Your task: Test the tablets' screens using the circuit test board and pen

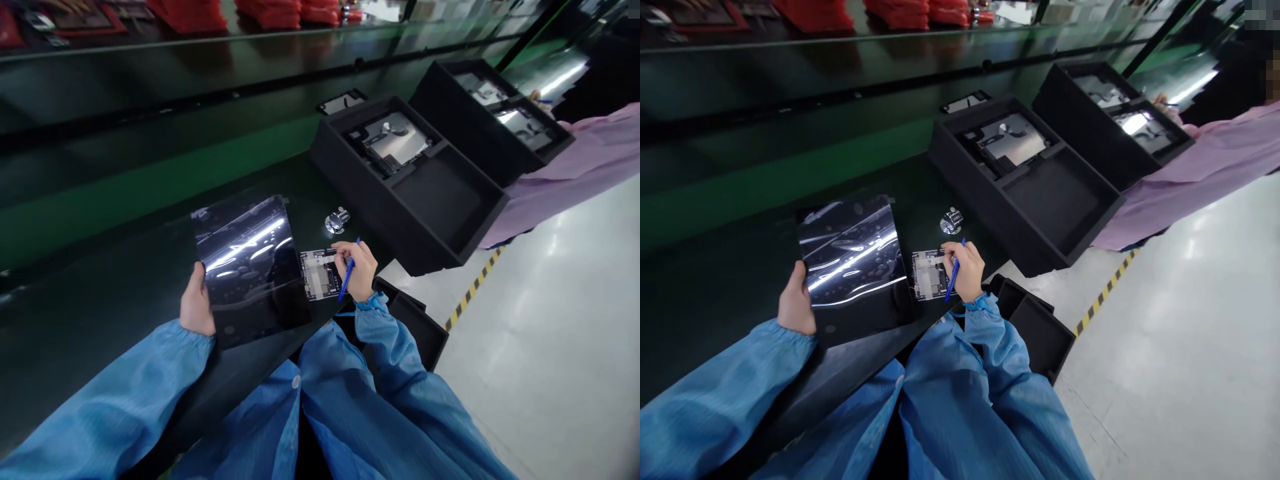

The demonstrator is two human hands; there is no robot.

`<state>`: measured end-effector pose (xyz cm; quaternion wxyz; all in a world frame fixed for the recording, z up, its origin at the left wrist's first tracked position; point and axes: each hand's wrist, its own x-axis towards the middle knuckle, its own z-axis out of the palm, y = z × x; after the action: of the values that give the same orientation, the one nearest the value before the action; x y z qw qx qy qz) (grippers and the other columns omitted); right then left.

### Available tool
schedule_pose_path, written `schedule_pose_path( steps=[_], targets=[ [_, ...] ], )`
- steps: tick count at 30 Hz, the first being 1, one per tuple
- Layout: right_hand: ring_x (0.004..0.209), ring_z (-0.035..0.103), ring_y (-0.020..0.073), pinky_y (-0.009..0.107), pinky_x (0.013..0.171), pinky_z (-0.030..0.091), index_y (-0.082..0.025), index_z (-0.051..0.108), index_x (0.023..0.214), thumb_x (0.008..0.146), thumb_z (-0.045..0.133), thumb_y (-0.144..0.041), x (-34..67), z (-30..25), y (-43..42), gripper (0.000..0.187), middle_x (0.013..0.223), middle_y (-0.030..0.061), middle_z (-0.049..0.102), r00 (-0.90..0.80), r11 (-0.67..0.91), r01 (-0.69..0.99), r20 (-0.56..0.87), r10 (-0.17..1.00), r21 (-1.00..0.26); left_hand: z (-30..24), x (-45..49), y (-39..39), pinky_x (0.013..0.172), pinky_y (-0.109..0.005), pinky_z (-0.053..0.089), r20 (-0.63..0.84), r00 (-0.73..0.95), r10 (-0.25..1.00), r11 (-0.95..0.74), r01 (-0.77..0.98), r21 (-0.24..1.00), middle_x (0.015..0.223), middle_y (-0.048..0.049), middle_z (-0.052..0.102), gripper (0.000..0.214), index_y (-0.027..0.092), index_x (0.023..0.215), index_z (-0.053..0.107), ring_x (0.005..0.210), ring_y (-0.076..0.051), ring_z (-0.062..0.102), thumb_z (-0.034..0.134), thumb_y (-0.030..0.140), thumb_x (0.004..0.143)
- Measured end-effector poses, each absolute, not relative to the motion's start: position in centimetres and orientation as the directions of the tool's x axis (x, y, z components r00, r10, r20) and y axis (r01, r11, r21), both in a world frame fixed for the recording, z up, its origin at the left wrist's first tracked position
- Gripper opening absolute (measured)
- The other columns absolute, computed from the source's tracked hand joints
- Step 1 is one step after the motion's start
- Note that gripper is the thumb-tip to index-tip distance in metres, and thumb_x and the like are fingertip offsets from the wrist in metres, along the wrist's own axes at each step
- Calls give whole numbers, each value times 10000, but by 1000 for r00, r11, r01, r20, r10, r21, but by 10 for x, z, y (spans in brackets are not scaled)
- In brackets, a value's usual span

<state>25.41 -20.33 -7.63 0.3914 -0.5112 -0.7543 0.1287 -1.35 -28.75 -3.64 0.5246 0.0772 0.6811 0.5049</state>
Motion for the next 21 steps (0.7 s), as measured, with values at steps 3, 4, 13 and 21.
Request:
schedule_pose_path(
  steps=[3, 4, 13, 21],
  targets=[
    [1129, 642, 269, 443, 999, 525, -237, 571, 1257, 946, 528, -315, 229, -58, -220, 324, 1283, 86, 667, -207, 427, 504, 375, 904, -751, -40, -15, -288, 871, -491, 626, -686, -320, 654, 482, -522, 703, 996, -63, 787, 545, 212, 1329, 650, 1090, -348, 704, 427, 551, 964],
    [1278, 573, 288, 466, 1098, 471, -237, 458, 1412, 931, 571, -356, 221, -53, -225, 509, 1435, 99, 571, -290, 431, 447, 329, 899, -784, -43, -16, -288, 863, -498, 625, -694, -281, 663, 477, -556, 681, 989, -74, 786, 562, 209, 1321, 652, 1060, -349, 716, 403, 565, 966],
    [1566, 153, 233, 513, 1277, 223, -280, -157, 1590, 1002, 388, -259, 190, -50, -245, 801, 1688, 53, 158, -485, 424, 369, 218, 847, -827, -56, -16, -289, 877, -546, 600, -660, -173, 731, 419, -650, 634, 1045, -106, 772, 604, 217, 1277, 676, 1017, -381, 721, 463, 649, 913],
    [1555, 190, 297, 516, 1271, 259, -267, -71, 1602, 907, 667, -432, 186, -54, -249, 1027, 1685, 94, 144, -431, 401, 416, 211, 877, -816, -53, -15, -289, 851, -482, 621, -671, -181, 719, 409, -672, 618, 939, -65, 782, 539, 203, 1228, 695, 1019, -347, 724, 394, 570, 972]
  ],
)
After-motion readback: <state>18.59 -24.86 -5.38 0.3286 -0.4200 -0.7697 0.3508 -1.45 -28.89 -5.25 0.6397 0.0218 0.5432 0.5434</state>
